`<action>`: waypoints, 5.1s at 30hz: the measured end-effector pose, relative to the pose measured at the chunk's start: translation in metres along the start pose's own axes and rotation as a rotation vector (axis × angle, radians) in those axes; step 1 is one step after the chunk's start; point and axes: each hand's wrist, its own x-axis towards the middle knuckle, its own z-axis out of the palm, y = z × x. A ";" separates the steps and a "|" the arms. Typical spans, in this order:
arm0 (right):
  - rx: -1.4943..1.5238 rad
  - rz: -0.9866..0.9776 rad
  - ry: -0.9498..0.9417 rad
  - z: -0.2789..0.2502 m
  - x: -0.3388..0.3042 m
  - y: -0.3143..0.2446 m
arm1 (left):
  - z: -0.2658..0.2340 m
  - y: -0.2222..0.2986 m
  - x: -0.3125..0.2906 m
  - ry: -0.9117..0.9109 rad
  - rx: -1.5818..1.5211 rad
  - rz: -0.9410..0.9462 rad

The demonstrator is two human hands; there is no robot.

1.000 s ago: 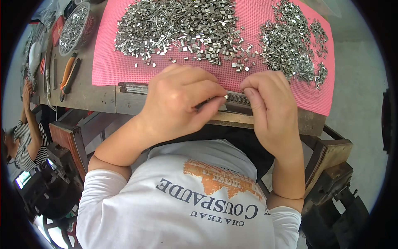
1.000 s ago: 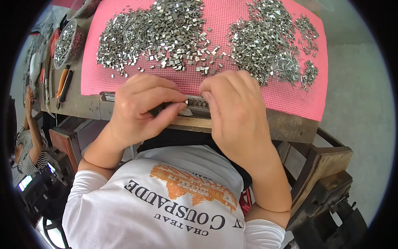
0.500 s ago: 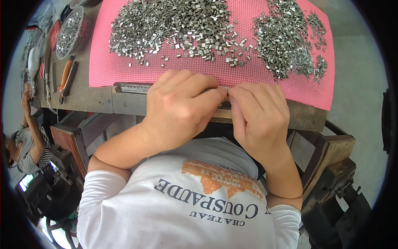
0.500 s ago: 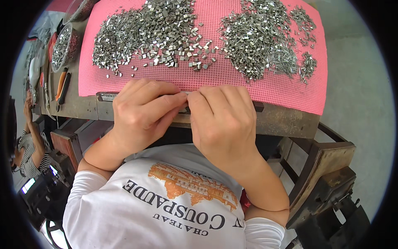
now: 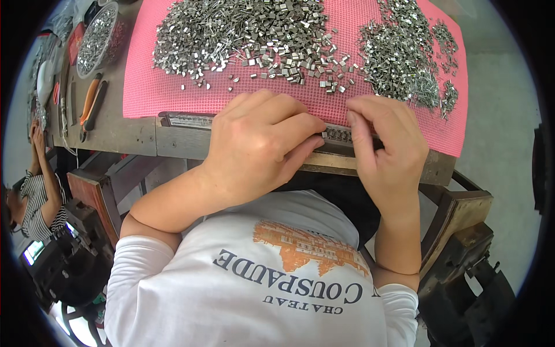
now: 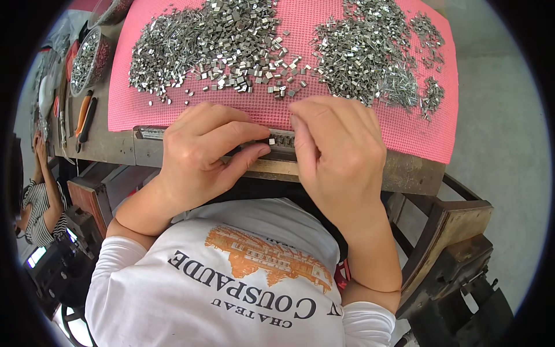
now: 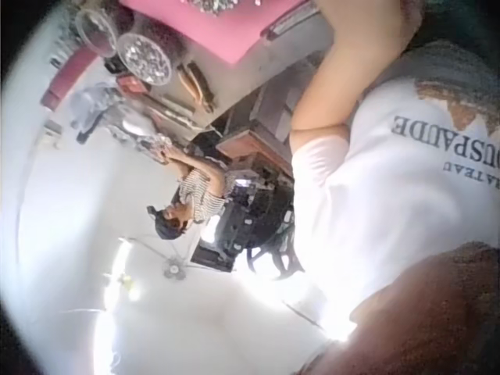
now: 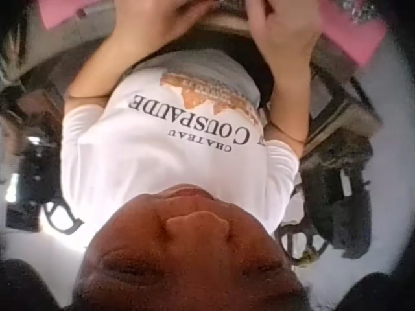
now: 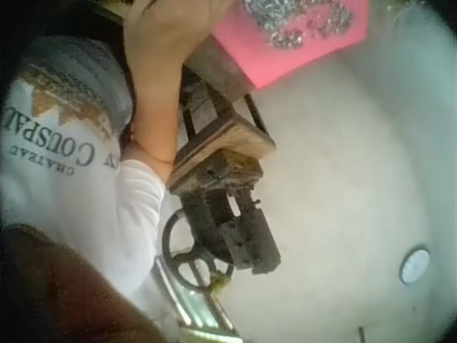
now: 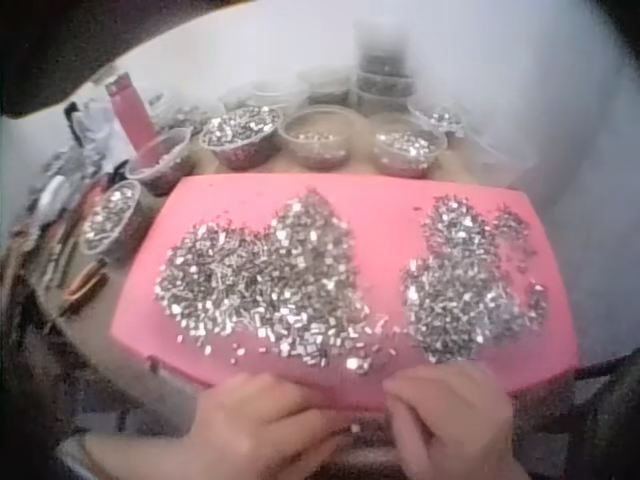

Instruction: The person loads small metal components into a metal fixture by hand, then carries the fixture to a mechanical press and positions it under the press tool.

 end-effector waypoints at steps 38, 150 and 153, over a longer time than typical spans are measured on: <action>-0.137 -0.193 -0.020 0.009 0.017 0.020 | -0.007 -0.039 0.052 -0.085 0.535 0.465; 0.115 0.006 -0.006 -0.012 0.024 0.014 | -0.016 -0.025 0.027 0.021 0.124 0.075; 0.171 0.085 -0.087 -0.027 0.008 0.011 | -0.015 -0.012 0.024 -0.007 0.022 0.067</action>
